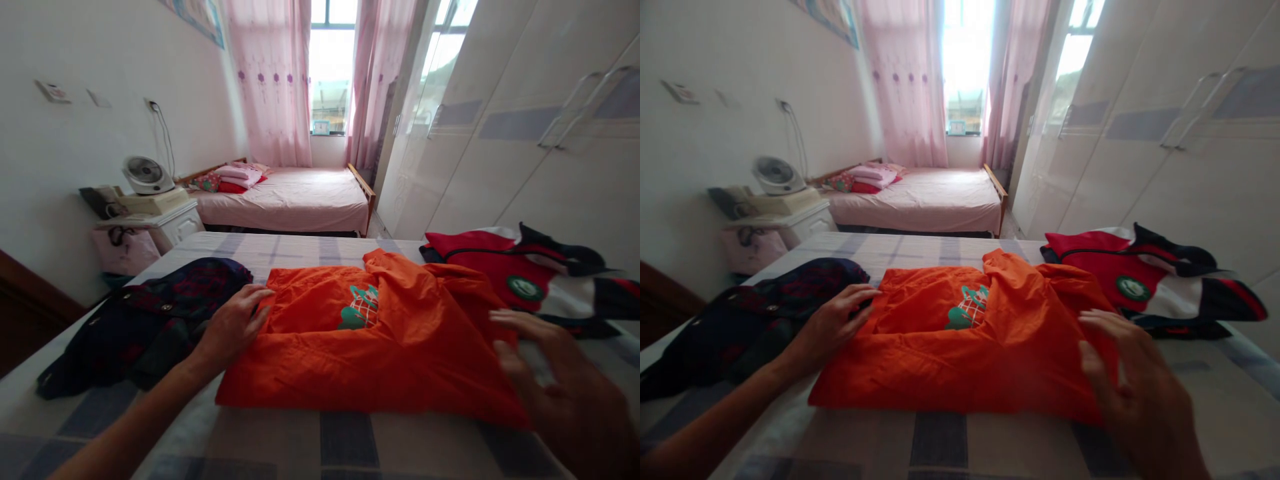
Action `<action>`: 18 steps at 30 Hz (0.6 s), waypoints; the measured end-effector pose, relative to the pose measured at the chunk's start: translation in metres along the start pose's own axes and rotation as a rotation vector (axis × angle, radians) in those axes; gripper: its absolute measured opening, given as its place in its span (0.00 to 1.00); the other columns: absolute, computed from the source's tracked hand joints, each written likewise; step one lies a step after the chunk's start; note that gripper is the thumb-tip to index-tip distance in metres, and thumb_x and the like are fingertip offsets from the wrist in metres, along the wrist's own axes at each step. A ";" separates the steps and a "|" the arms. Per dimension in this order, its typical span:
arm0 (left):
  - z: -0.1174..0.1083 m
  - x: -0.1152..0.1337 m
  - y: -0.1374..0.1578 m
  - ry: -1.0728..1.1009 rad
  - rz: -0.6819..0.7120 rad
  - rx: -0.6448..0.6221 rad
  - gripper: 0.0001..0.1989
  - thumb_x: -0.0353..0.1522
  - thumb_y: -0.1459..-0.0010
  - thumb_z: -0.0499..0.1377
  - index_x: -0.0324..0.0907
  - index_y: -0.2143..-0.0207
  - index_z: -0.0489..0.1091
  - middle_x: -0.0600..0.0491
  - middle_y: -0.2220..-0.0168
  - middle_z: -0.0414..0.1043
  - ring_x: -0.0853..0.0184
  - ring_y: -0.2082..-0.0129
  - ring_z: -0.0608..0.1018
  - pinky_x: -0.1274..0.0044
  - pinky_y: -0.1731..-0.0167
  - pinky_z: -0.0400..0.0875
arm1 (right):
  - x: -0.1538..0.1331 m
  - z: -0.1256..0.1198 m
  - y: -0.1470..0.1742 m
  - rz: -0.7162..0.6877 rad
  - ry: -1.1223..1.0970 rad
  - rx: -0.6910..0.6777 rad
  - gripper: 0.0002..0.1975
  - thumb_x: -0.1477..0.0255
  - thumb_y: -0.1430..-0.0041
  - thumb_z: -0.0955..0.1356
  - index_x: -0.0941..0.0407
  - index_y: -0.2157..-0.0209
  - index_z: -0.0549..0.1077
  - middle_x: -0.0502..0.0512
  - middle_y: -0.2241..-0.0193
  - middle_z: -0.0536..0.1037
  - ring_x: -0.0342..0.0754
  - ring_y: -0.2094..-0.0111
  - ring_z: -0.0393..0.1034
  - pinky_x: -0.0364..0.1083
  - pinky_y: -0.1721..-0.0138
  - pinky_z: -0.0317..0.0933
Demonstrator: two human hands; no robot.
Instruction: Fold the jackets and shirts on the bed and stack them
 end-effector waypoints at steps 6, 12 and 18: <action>0.038 0.007 -0.062 -0.228 0.012 -0.116 0.16 0.35 0.41 0.50 0.44 0.53 0.69 0.48 0.47 0.66 0.62 0.47 0.68 0.75 0.46 0.58 | -0.081 0.077 0.018 -0.653 -0.111 -0.117 0.21 0.74 0.43 0.62 0.51 0.48 0.65 0.55 0.47 0.68 0.52 0.42 0.57 0.54 0.47 0.60; 0.029 -0.043 -0.064 -0.292 -0.304 -0.056 0.17 0.42 0.41 0.48 0.40 0.65 0.70 0.43 0.62 0.73 0.58 0.62 0.76 0.74 0.63 0.65 | -0.069 0.124 0.043 -0.766 -0.017 -0.228 0.17 0.74 0.44 0.63 0.53 0.51 0.69 0.54 0.48 0.70 0.49 0.44 0.60 0.49 0.48 0.59; 0.033 -0.056 -0.064 -0.159 -0.363 -0.155 0.17 0.46 0.46 0.53 0.43 0.70 0.72 0.49 0.68 0.76 0.62 0.66 0.77 0.78 0.69 0.64 | -0.065 0.126 0.037 -0.848 -0.008 -0.146 0.16 0.71 0.46 0.65 0.54 0.55 0.72 0.54 0.52 0.73 0.49 0.48 0.65 0.46 0.52 0.60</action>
Point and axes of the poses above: each hand's wrist, its own y-axis away from the middle knuckle, its own z-axis out of the palm, x = y × z, the point moved 5 cm from there along -y, towards the middle knuckle
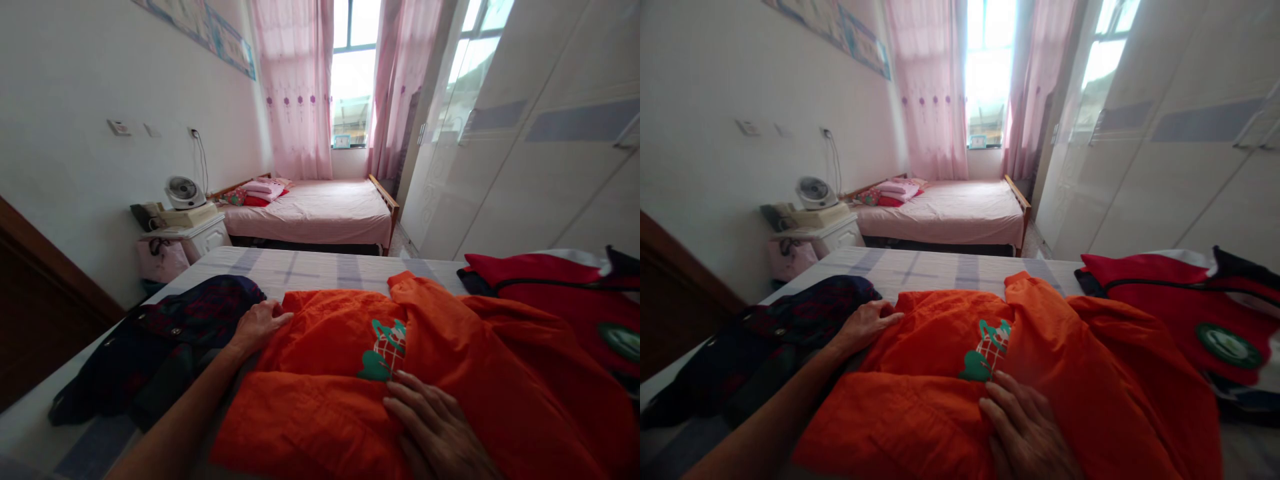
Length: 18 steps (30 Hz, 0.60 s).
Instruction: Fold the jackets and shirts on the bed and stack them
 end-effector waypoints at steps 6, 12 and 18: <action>0.009 -0.004 -0.004 0.079 -0.001 -0.010 0.08 0.37 0.50 0.56 0.42 0.73 0.70 0.51 0.72 0.75 0.63 0.69 0.76 0.78 0.71 0.62 | 0.004 0.002 0.000 -0.093 0.044 0.068 0.14 0.69 0.46 0.65 0.53 0.57 0.73 0.52 0.55 0.76 0.48 0.52 0.69 0.45 0.57 0.62; 0.003 -0.004 -0.003 0.150 0.054 0.040 0.05 0.31 0.49 0.52 0.42 0.74 0.66 0.56 0.76 0.69 0.69 0.74 0.72 0.80 0.74 0.61 | 0.008 0.002 -0.003 -0.178 0.082 0.098 0.12 0.67 0.43 0.63 0.50 0.59 0.74 0.47 0.58 0.77 0.45 0.57 0.72 0.43 0.61 0.62; -0.006 -0.016 -0.012 0.088 -0.078 0.252 0.08 0.32 0.43 0.47 0.42 0.67 0.64 0.49 0.68 0.69 0.64 0.70 0.73 0.75 0.68 0.64 | 0.011 0.004 -0.002 -0.194 0.071 0.084 0.12 0.66 0.40 0.63 0.51 0.58 0.74 0.47 0.57 0.77 0.45 0.57 0.72 0.43 0.60 0.62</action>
Point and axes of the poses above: each hand's wrist, its own y-axis away from the middle knuckle, its own z-axis out of the palm, x = y × z, the point moved 5 cm from there along -y, towards the middle knuckle
